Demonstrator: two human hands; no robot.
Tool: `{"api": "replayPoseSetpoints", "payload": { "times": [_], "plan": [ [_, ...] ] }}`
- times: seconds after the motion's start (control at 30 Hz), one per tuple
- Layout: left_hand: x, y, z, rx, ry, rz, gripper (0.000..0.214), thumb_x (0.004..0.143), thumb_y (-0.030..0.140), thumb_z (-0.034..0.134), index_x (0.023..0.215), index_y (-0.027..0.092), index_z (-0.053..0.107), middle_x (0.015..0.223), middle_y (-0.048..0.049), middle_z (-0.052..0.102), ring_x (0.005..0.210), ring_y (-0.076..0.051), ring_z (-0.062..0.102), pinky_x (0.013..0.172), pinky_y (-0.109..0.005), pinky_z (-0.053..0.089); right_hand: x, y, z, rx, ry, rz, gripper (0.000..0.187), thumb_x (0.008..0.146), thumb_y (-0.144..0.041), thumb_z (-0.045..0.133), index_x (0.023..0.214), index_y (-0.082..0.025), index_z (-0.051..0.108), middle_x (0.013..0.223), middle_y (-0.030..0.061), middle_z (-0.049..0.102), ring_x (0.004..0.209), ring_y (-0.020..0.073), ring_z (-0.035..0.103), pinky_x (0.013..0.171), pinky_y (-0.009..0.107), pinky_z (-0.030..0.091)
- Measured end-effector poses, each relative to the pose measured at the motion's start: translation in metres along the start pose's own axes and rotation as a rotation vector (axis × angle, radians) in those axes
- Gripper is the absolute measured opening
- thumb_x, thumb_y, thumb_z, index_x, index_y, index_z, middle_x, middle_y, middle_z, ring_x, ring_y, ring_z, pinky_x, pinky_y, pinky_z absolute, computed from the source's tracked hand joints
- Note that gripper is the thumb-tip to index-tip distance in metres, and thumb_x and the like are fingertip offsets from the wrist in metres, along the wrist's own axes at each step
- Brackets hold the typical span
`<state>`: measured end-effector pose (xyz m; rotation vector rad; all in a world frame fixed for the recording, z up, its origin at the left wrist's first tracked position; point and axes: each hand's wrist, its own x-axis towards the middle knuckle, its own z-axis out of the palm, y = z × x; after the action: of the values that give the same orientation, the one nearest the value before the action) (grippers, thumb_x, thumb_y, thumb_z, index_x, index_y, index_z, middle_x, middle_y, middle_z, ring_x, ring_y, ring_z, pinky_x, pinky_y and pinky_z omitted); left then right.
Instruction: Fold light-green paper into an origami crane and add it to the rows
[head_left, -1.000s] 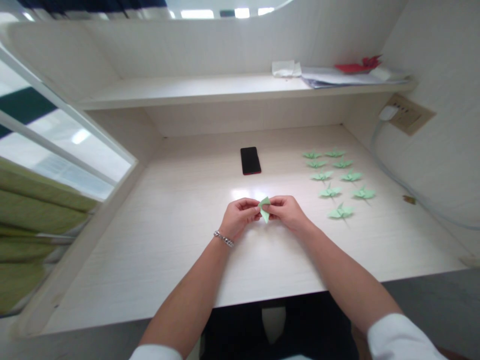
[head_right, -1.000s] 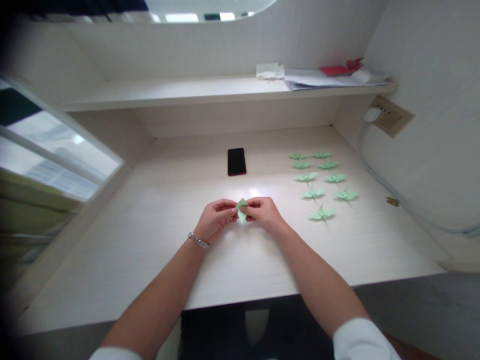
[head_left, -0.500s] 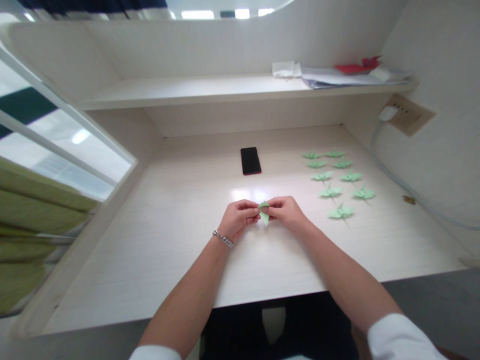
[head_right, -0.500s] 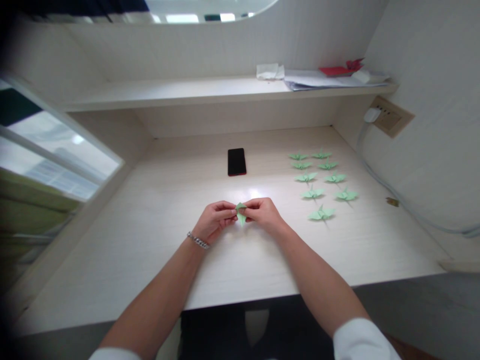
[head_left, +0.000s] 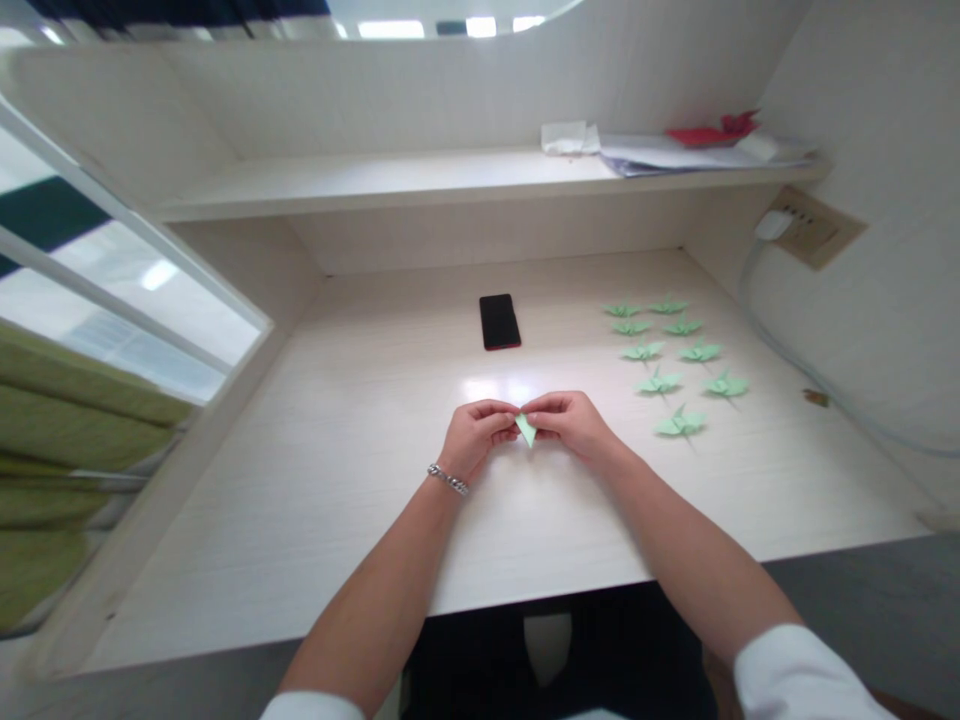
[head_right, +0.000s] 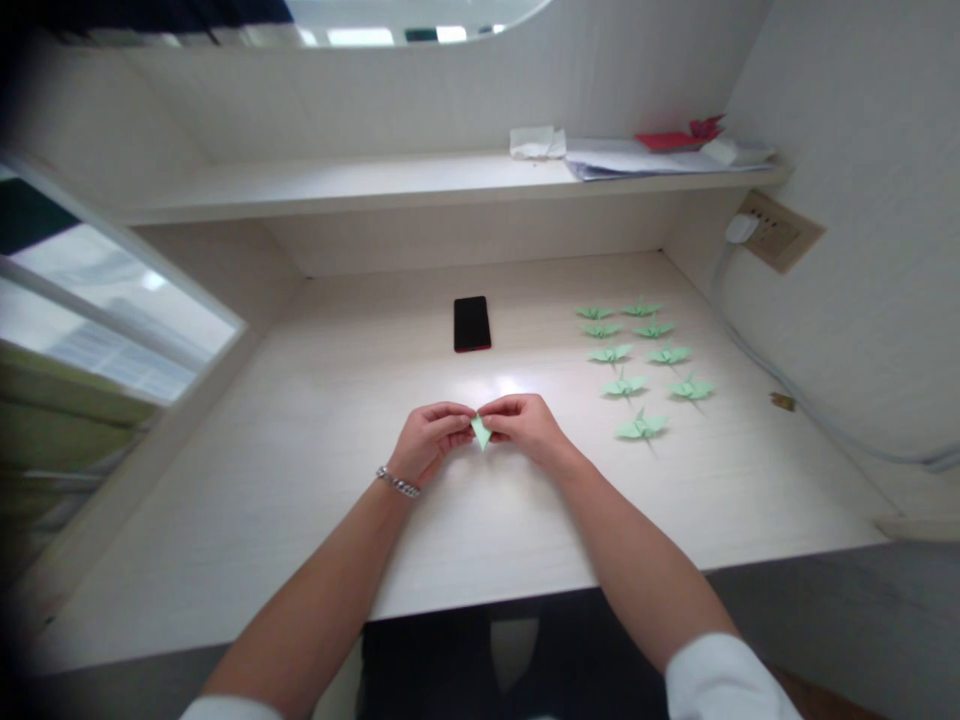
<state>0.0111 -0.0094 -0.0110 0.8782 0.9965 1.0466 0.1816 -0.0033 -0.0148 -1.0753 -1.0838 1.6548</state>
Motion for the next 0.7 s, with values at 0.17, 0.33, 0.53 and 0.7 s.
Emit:
{"api": "replayPoseSetpoints", "payload": {
  "times": [0.17,0.33,0.53,0.7],
  "plan": [
    [0.001,-0.004,0.001,0.094,0.050,0.049,0.032,0.053,0.024,0.082,0.077,0.013,0.066,0.067,-0.0030,0.067,0.056,-0.013,0.061,0.058,-0.028,0.052,0.002,0.004,0.000,-0.027,0.017,-0.040,0.035,0.056,-0.028,0.080,0.086,-0.016,0.069,0.067,0.0011,0.067,0.060,0.0144,0.063,0.059,0.029,0.053],
    [0.003,-0.006,-0.001,0.142,0.031,0.143,0.032,0.055,0.023,0.082,0.079,0.013,0.063,0.065,-0.0017,0.066,0.056,-0.012,0.061,0.058,-0.025,0.051,0.002,0.003,0.001,-0.043,0.044,-0.037,0.040,0.059,-0.033,0.079,0.093,-0.016,0.066,0.061,-0.0009,0.064,0.058,0.0145,0.062,0.060,0.030,0.054],
    [0.000,-0.009,0.006,0.125,-0.013,0.093,0.045,0.059,0.027,0.080,0.096,0.014,0.058,0.070,-0.0021,0.068,0.059,-0.014,0.063,0.061,-0.029,0.053,0.003,0.002,0.001,-0.072,0.116,-0.189,0.037,0.061,-0.037,0.077,0.089,-0.016,0.064,0.064,0.0006,0.066,0.059,0.0143,0.062,0.062,0.030,0.054],
    [-0.003,-0.007,0.011,0.177,-0.028,0.107,0.047,0.057,0.026,0.082,0.093,0.015,0.053,0.063,0.0001,0.066,0.054,-0.015,0.063,0.058,-0.029,0.052,0.005,0.003,0.001,-0.033,0.122,-0.173,0.048,0.060,-0.039,0.077,0.100,-0.016,0.063,0.067,0.0002,0.067,0.061,0.0145,0.062,0.065,0.031,0.054]
  ]
}}
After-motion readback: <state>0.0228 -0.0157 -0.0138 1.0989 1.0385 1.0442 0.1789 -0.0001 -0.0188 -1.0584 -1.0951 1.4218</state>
